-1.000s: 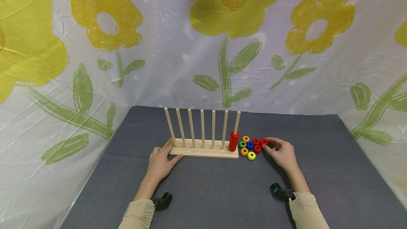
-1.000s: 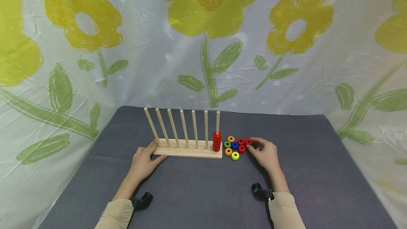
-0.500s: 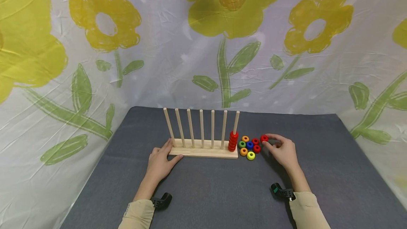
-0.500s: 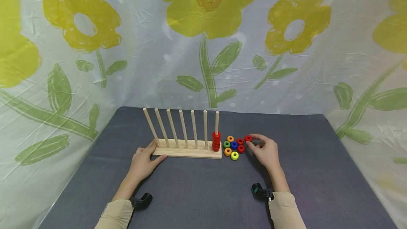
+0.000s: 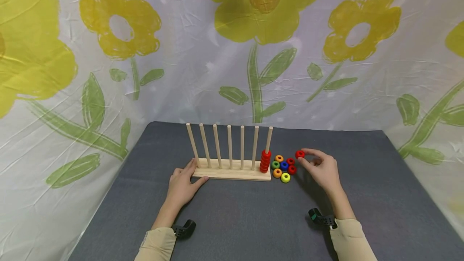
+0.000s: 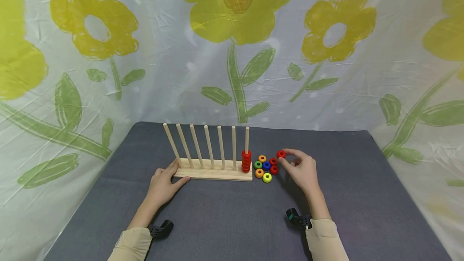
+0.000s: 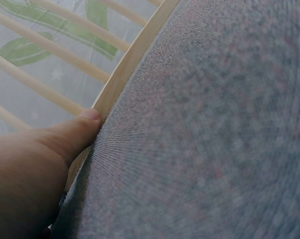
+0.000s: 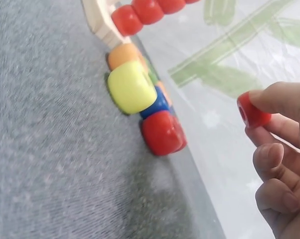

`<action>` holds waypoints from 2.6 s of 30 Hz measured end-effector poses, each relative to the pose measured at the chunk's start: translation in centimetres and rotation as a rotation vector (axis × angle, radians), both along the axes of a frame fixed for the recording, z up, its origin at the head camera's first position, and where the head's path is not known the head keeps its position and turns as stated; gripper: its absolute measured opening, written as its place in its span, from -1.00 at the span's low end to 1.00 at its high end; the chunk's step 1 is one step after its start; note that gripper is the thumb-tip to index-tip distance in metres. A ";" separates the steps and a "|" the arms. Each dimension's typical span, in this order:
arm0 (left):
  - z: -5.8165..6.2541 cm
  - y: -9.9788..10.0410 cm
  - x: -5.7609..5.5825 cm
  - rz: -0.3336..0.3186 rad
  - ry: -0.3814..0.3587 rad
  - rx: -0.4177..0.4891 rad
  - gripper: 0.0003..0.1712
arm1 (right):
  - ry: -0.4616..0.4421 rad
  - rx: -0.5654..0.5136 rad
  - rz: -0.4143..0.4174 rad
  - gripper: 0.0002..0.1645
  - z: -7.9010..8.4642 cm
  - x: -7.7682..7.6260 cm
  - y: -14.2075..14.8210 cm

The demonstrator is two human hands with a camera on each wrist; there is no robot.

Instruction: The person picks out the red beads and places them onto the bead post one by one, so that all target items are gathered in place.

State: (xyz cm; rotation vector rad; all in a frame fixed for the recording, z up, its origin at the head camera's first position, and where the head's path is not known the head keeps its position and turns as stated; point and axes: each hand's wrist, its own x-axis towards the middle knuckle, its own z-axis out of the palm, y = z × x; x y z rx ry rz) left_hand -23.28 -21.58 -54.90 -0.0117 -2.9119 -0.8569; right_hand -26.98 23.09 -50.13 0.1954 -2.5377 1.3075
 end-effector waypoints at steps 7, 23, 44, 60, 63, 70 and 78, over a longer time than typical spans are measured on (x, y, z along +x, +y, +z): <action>0.1 0.0 0.0 -0.003 0.000 0.001 0.02 | 0.002 -0.052 0.006 -0.61 0.7 0.2 -0.2; 0.2 0.2 -0.2 -0.008 0.009 -0.005 0.00 | 0.077 -0.064 0.002 -0.62 3.3 0.8 -0.6; 0.1 0.1 -0.1 -0.006 -0.009 -0.002 0.01 | 0.134 -0.063 0.002 -0.59 4.4 1.5 -1.3; 0.0 0.0 -0.1 -0.002 -0.004 -0.010 0.02 | 0.204 -0.065 0.003 -0.61 6.0 2.2 -1.8; -0.1 0.0 -0.1 -0.003 -0.005 -0.010 0.02 | 0.214 -0.065 0.008 -0.61 6.2 2.3 -1.9; -0.1 0.0 -0.2 -0.001 -0.003 -0.004 0.03 | 0.224 -0.059 0.010 -0.61 6.1 2.3 -2.2; 0.0 0.0 -0.1 -0.003 -0.007 -0.001 0.03 | 0.214 -0.033 0.039 -0.65 5.7 2.0 -2.8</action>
